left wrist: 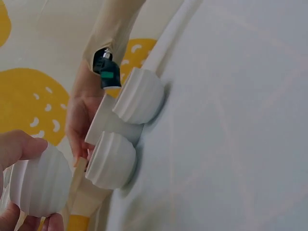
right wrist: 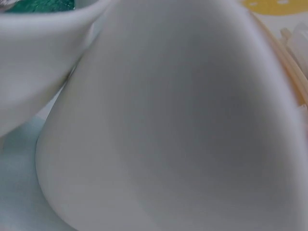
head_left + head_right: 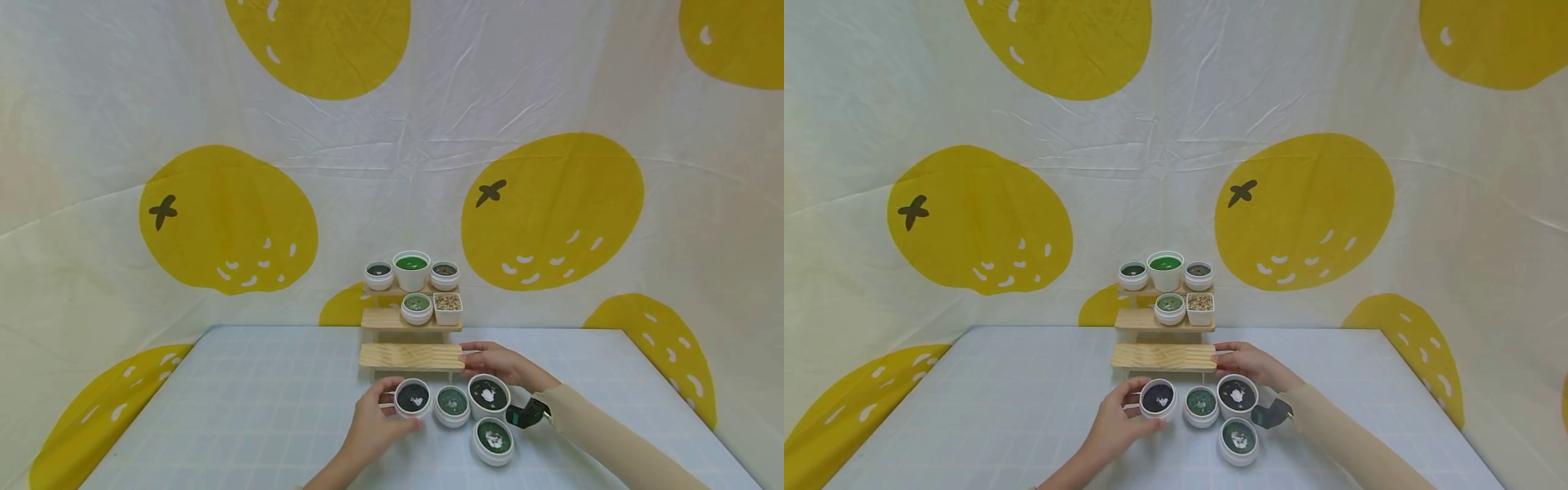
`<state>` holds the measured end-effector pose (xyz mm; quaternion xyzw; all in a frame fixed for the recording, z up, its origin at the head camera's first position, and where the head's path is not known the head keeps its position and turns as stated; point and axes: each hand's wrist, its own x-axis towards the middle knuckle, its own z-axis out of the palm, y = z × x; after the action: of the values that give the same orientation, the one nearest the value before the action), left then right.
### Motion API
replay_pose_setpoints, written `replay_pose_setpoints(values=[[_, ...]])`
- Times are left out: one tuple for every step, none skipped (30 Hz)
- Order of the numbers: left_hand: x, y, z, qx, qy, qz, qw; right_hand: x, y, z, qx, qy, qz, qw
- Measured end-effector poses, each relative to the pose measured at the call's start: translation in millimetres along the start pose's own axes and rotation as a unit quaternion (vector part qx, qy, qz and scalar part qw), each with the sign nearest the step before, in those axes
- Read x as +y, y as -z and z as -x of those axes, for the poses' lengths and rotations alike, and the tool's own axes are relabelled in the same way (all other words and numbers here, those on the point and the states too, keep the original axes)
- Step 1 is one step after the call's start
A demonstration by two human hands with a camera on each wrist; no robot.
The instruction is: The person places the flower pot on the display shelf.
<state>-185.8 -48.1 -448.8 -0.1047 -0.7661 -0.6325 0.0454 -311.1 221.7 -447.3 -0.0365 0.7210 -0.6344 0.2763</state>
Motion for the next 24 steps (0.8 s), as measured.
replay_pose_setpoints(values=[[1.1,0.8,-1.5,0.002,-0.002,0.000,1.0000,0,0,0,0.000,0.000,0.001,1.000],[2.2,1.6,-3.0,0.003,-0.002,-0.002,1.0000,0,0,0,0.002,-0.001,0.002,1.000],[3.3,2.4,-4.4,0.004,-0.001,-0.002,1.0000,0,0,0,0.003,-0.001,0.002,1.000],[4.3,3.1,-5.9,0.006,0.000,-0.003,1.0000,0,0,0,0.005,-0.001,0.002,1.000],[5.4,3.9,-7.3,0.008,0.001,-0.005,1.0000,0,0,0,0.005,-0.001,0.003,1.000],[6.6,4.8,-8.6,0.009,0.001,-0.006,0.9999,0,0,0,0.006,-0.003,0.003,1.000],[8.0,5.5,-10.0,0.012,0.001,-0.009,0.9999,0,0,0,0.006,-0.003,0.005,1.000],[9.5,6.3,-11.3,0.014,0.000,-0.011,0.9998,0,0,0,0.005,-0.003,0.006,1.000],[11.1,7.1,-12.5,0.015,-0.001,-0.010,0.9998,0,-1,0,0.004,-0.003,0.006,1.000],[12.8,7.9,-13.8,0.016,-0.003,-0.011,0.9998,0,-1,1,0.004,-0.003,0.008,1.000],[14.4,8.7,-15.2,0.017,-0.006,-0.011,0.9998,0,-1,1,0.002,-0.002,0.008,1.000],[16.2,9.4,-16.8,0.018,-0.008,-0.012,0.9997,-1,-1,1,-0.001,-0.001,0.008,1.000],[18.0,10.1,-18.4,0.019,-0.009,-0.013,0.9997,-1,-1,2,-0.003,0.001,0.007,1.000],[19.8,10.7,-20.0,0.019,-0.011,-0.012,0.9997,-1,-2,2,-0.006,0.002,0.006,1.000],[21.3,11.3,-21.7,0.020,-0.011,-0.010,0.9997,-2,-2,3,-0.007,0.003,0.006,1.000],[22.5,11.8,-23.6,0.022,-0.010,-0.010,0.9997,-2,-3,3,-0.008,0.005,0.006,1.000],[23.5,12.3,-25.2,0.023,-0.010,-0.007,0.9997,-3,-3,4,-0.009,0.006,0.007,1.000],[24.4,12.7,-26.8,0.025,-0.008,-0.005,0.9997,-3,-3,5,-0.011,0.005,0.008,1.000],[25.0,13.1,-28.2,0.026,-0.007,-0.002,0.9996,-3,-3,5,-0.009,0.004,0.009,1.000],[25.3,13.5,-29.7,0.029,-0.005,-0.001,0.9996,-4,-3,6,-0.008,0.004,0.012,1.000],[25.2,13.9,-31.1,0.032,-0.005,-0.003,0.9995,-4,-3,7,-0.007,0.003,0.014,1.000],[24.8,14.3,-32.5,0.035,-0.005,-0.006,0.9993,-4,-3,7,-0.007,0.003,0.015,1.000],[24.4,15.0,-33.7,0.039,-0.007,-0.010,0.9992,-5,-3,8,-0.006,0.003,0.016,1.000],[24.0,15.8,-34.9,0.044,-0.008,-0.013,0.9989,-5,-3,8,-0.004,0.003,0.016,1.000]])
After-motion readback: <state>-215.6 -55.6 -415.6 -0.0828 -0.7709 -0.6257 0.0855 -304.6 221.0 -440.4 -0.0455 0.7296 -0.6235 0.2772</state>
